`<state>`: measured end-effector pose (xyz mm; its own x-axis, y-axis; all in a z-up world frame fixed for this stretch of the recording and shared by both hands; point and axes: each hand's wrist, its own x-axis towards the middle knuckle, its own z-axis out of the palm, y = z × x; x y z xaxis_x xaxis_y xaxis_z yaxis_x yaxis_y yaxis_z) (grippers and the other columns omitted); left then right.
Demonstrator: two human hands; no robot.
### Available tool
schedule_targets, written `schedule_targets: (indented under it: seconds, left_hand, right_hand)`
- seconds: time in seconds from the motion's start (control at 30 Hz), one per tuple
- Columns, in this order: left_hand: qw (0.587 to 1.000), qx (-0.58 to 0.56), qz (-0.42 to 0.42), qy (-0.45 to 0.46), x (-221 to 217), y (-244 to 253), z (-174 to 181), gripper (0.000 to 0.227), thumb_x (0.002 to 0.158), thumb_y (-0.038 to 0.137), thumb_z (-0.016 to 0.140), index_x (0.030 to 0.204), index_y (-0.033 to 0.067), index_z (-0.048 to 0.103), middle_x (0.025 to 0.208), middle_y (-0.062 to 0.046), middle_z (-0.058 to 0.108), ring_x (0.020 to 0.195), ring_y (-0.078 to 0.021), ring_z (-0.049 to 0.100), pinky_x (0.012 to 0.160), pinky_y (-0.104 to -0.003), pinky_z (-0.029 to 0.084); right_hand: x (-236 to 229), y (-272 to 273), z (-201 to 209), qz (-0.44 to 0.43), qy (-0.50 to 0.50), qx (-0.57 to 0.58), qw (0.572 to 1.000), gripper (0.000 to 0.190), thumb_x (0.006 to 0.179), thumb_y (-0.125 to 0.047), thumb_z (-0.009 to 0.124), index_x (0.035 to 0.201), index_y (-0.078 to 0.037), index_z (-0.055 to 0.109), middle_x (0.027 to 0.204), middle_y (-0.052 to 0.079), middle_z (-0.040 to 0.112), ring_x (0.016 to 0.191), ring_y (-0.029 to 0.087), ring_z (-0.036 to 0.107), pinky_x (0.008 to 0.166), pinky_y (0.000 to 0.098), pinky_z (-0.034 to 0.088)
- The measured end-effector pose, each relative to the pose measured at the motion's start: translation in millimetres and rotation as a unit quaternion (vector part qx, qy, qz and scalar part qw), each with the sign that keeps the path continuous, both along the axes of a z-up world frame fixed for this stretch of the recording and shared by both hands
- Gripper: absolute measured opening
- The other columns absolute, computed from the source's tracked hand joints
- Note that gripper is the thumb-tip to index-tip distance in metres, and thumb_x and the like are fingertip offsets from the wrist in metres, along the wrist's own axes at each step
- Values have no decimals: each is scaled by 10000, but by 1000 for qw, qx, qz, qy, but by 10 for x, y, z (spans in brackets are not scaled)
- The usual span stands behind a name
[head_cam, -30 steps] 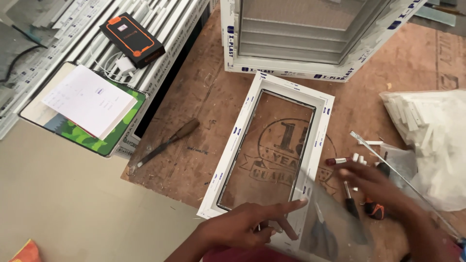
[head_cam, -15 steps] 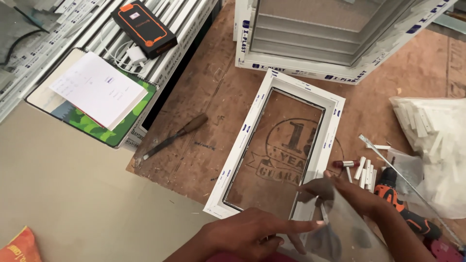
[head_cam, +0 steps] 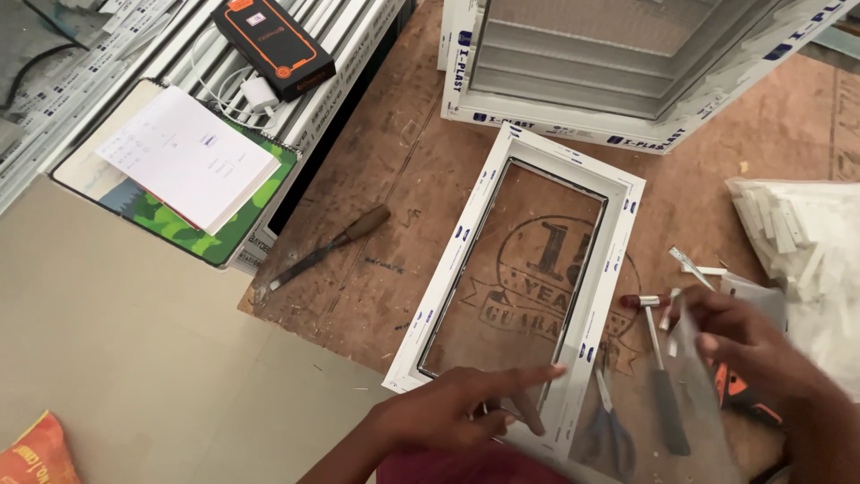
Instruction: Trimming a mesh screen with scissors to fit inside a window frame
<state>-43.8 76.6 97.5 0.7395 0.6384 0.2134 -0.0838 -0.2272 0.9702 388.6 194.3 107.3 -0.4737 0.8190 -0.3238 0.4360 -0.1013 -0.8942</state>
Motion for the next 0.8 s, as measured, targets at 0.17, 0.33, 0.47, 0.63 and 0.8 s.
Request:
schedule_targets:
  seconds: [0.17, 0.33, 0.47, 0.63, 0.8]
  left_hand:
    - [991, -115, 41, 47, 11, 21, -49, 771, 950, 24, 551, 1651, 224, 302, 1133, -70, 751, 879, -196, 683, 849, -348, 573]
    - [973, -211, 71, 57, 29, 90, -112, 655, 950, 96, 580, 1563, 173, 363, 1076, -81, 739, 842, -160, 687, 825, -335, 588]
    - [971, -181, 93, 127, -5, 92, -194, 469, 901, 206, 742, 1317, 96, 555, 960, -104, 756, 867, -185, 732, 820, -336, 575]
    - [976, -92, 146, 131, -52, 30, -211, 304, 850, 272, 814, 991, 42, 674, 928, -101, 777, 910, -224, 775, 829, -347, 602]
    - [981, -7, 165, 104, -107, -61, -193, 287, 870, 225, 809, 1011, 34, 648, 989, -126, 777, 967, -283, 759, 829, -372, 579]
  right_hand:
    - [-192, -50, 453, -127, -263, 86, 953, 502, 755, -310, 880, 1101, -36, 642, 749, 164, 698, 675, 240, 609, 615, 398, 522]
    - [-585, -214, 830, -168, -312, 309, 882, 507, 717, -382, 844, 1014, -29, 635, 758, 43, 590, 609, 132, 534, 546, 310, 470]
    - [-718, -124, 992, -139, -446, 346, 813, 490, 769, -419, 884, 1003, -47, 669, 716, 75, 609, 607, 201, 573, 579, 341, 489]
    - [-544, 151, 749, -97, -442, 450, 770, 428, 796, -425, 844, 976, -77, 671, 778, 37, 675, 627, 184, 647, 578, 335, 495]
    - [-338, 498, 508, -103, -427, 535, 722, 547, 886, -534, 874, 992, -54, 635, 771, 38, 644, 650, 139, 633, 636, 266, 504]
